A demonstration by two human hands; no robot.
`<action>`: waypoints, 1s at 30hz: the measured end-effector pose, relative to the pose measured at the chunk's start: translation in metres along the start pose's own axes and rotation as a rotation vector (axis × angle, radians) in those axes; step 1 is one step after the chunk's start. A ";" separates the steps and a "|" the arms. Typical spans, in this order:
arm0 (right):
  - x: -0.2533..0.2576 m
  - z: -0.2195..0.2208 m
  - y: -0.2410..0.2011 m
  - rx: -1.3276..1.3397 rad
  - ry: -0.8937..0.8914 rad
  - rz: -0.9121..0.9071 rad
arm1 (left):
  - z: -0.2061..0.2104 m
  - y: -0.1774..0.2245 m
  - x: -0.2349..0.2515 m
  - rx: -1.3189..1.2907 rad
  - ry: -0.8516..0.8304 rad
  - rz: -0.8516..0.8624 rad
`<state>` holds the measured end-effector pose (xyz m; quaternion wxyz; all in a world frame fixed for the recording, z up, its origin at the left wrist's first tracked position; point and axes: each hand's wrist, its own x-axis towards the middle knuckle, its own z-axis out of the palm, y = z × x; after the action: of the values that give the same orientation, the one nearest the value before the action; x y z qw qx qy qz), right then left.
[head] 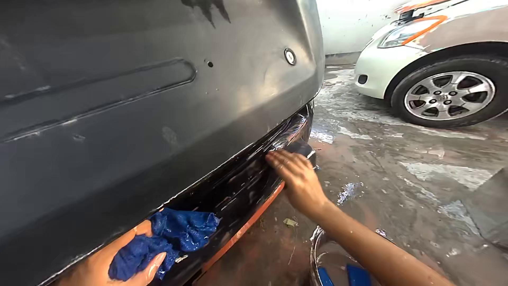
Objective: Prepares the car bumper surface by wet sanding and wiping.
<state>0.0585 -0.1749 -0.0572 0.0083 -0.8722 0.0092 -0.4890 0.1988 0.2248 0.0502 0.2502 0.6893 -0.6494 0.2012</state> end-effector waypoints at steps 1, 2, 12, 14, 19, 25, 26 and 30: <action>0.003 0.001 0.003 -0.025 -0.002 0.037 | 0.001 -0.001 -0.001 0.003 0.011 0.001; 0.003 0.000 -0.005 -0.015 -0.006 0.065 | 0.002 0.000 -0.002 -0.004 0.012 -0.004; 0.018 0.012 -0.059 0.016 -0.013 0.142 | 0.008 0.000 -0.003 -0.022 0.074 -0.003; 0.011 0.008 -0.107 0.079 -0.025 0.005 | 0.009 0.001 -0.004 -0.001 0.074 -0.006; 0.020 0.013 -0.019 -0.028 0.003 -0.007 | 0.004 0.000 -0.005 -0.001 0.027 -0.031; 0.011 0.006 -0.125 0.117 0.011 -0.022 | -0.002 0.003 -0.002 -0.018 -0.061 -0.031; 0.011 0.006 -0.123 0.113 -0.002 -0.065 | -0.002 0.002 -0.002 -0.023 -0.068 -0.026; 0.016 0.015 -0.025 -0.046 0.039 0.081 | -0.002 0.004 0.001 -0.019 -0.056 -0.033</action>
<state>0.0800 -0.1503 -0.0513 0.0077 -0.8613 0.0559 -0.5049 0.1952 0.2252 0.0526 0.2418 0.7029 -0.6467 0.1712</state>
